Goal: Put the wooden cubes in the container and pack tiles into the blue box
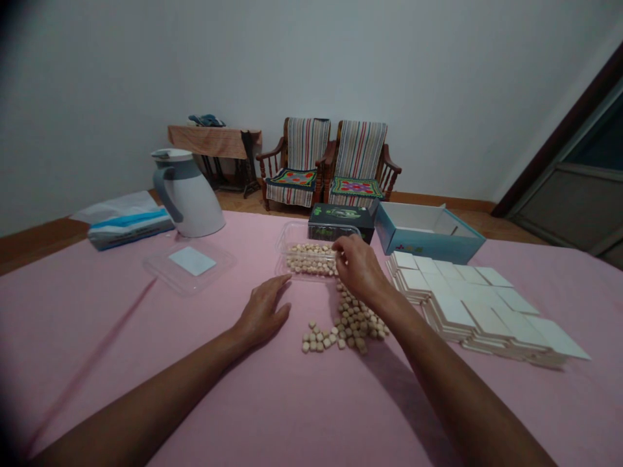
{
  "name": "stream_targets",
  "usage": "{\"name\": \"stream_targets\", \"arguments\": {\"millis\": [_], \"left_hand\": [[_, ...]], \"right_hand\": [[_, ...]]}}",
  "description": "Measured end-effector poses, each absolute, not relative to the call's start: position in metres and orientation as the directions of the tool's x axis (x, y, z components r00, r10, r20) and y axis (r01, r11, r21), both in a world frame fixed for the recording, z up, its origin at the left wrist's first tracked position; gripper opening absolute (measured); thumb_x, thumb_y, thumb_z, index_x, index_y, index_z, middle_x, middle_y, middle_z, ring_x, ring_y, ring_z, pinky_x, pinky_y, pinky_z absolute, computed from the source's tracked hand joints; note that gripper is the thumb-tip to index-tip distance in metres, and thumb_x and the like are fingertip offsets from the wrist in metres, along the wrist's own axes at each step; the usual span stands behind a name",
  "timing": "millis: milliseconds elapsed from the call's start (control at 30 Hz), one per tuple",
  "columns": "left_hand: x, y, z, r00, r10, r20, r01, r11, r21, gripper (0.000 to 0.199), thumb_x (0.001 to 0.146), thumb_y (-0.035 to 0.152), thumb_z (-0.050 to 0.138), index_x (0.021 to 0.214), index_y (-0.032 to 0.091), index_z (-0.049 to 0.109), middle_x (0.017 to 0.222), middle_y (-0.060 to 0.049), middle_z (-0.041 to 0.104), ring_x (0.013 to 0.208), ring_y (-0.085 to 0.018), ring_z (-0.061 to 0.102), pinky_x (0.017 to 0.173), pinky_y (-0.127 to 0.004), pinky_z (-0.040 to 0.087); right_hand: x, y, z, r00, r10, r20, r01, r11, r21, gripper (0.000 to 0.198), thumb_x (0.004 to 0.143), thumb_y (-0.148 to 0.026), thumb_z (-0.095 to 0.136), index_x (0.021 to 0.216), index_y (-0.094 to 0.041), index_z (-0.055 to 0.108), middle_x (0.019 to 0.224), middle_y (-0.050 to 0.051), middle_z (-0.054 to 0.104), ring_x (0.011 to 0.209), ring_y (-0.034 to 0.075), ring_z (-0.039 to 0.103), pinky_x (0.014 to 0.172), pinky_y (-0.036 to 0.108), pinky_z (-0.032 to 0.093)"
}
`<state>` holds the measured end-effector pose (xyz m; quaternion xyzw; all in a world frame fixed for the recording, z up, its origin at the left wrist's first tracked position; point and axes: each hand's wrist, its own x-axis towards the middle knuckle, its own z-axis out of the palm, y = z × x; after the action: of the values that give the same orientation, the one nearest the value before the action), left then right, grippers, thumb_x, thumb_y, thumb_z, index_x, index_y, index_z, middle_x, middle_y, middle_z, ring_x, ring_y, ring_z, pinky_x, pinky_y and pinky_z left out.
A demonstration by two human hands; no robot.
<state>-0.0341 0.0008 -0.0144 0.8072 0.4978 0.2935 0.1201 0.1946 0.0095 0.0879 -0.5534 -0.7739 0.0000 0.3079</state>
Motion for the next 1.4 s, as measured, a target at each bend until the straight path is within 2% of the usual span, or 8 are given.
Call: {"name": "stream_targets", "arguments": {"millis": [100, 333, 500, 733, 867, 1033, 1267, 1400], "left_hand": [[-0.035, 0.001, -0.016, 0.34, 0.87, 0.358, 0.73, -0.484, 0.482, 0.056, 0.077, 0.015, 0.057, 0.131, 0.013, 0.043, 0.133, -0.014, 0.051, 0.124, -0.026, 0.045, 0.106, -0.045, 0.033], [-0.034, 0.001, -0.018, 0.331, 0.866, 0.375, 0.726, -0.488, 0.485, 0.056, 0.076, 0.015, 0.057, 0.13, 0.015, 0.043, 0.132, -0.013, 0.052, 0.124, -0.026, 0.045, 0.105, -0.046, 0.034], [-0.034, 0.001, -0.017, 0.332, 0.865, 0.377, 0.731, -0.488, 0.477, 0.056, 0.077, 0.015, 0.057, 0.131, 0.014, 0.043, 0.132, -0.013, 0.052, 0.124, -0.026, 0.045, 0.106, -0.045, 0.033], [-0.033, 0.0, -0.013, 0.333, 0.87, 0.364, 0.728, -0.483, 0.487, 0.055, 0.076, 0.015, 0.056, 0.13, 0.016, 0.043, 0.132, -0.013, 0.052, 0.124, -0.026, 0.046, 0.105, -0.047, 0.033], [-0.033, -0.001, -0.012, 0.334, 0.868, 0.368, 0.729, -0.485, 0.482, 0.055, 0.076, 0.015, 0.056, 0.13, 0.017, 0.044, 0.132, -0.013, 0.053, 0.123, -0.026, 0.046, 0.104, -0.047, 0.034], [-0.034, 0.0, -0.014, 0.33, 0.871, 0.365, 0.731, -0.48, 0.485, 0.055, 0.076, 0.015, 0.056, 0.129, 0.015, 0.044, 0.131, -0.014, 0.052, 0.123, -0.027, 0.047, 0.104, -0.046, 0.035], [-0.034, -0.001, -0.014, 0.333, 0.873, 0.355, 0.73, -0.477, 0.489, 0.055, 0.076, 0.015, 0.056, 0.13, 0.014, 0.043, 0.132, -0.014, 0.052, 0.124, -0.026, 0.045, 0.105, -0.045, 0.033], [-0.033, -0.001, -0.013, 0.331, 0.875, 0.352, 0.73, -0.474, 0.492, 0.055, 0.076, 0.015, 0.056, 0.13, 0.016, 0.043, 0.132, -0.012, 0.052, 0.123, -0.026, 0.046, 0.105, -0.046, 0.033]], "right_hand": [[0.193, 0.01, 0.089, -0.184, 0.831, 0.526, 0.824, 0.422, -0.378, 0.02, 0.077, -0.008, 0.051, 0.093, -0.013, 0.062, 0.088, 0.008, 0.06, 0.071, 0.014, 0.055, 0.067, 0.025, 0.04], [0.169, -0.026, 0.059, -0.488, 0.873, 0.008, 0.8, 0.451, -0.395, 0.017, 0.077, -0.01, 0.052, 0.087, -0.016, 0.065, 0.084, 0.006, 0.064, 0.071, 0.014, 0.055, 0.063, 0.023, 0.035], [0.152, -0.037, 0.048, -0.469, 0.88, -0.069, 0.829, 0.413, -0.377, 0.014, 0.08, -0.013, 0.05, 0.084, -0.014, 0.063, 0.084, 0.007, 0.062, 0.071, 0.013, 0.052, 0.063, 0.023, 0.033], [0.154, -0.029, 0.047, -0.435, 0.9, 0.014, 0.833, 0.408, -0.373, 0.014, 0.075, -0.008, 0.05, 0.083, -0.015, 0.06, 0.084, 0.006, 0.059, 0.073, 0.014, 0.05, 0.065, 0.024, 0.033], [0.168, -0.01, 0.076, -0.344, 0.906, 0.245, 0.834, 0.415, -0.364, 0.02, 0.069, -0.002, 0.05, 0.081, -0.015, 0.06, 0.082, 0.005, 0.058, 0.076, 0.015, 0.051, 0.068, 0.024, 0.035], [0.181, 0.006, 0.099, -0.193, 0.834, 0.516, 0.819, 0.426, -0.384, 0.018, 0.078, -0.009, 0.051, 0.092, -0.013, 0.06, 0.089, 0.008, 0.059, 0.071, 0.014, 0.053, 0.067, 0.025, 0.039], [0.178, -0.032, 0.078, -0.44, 0.898, 0.026, 0.845, 0.424, -0.326, 0.02, 0.072, -0.006, 0.052, 0.082, -0.017, 0.065, 0.082, 0.005, 0.066, 0.074, 0.015, 0.056, 0.064, 0.024, 0.035], [0.168, -0.043, 0.06, -0.445, 0.891, -0.094, 0.882, 0.417, -0.221, 0.013, 0.079, -0.016, 0.052, 0.079, -0.017, 0.065, 0.08, 0.007, 0.066, 0.072, 0.017, 0.057, 0.059, 0.026, 0.03]]}}
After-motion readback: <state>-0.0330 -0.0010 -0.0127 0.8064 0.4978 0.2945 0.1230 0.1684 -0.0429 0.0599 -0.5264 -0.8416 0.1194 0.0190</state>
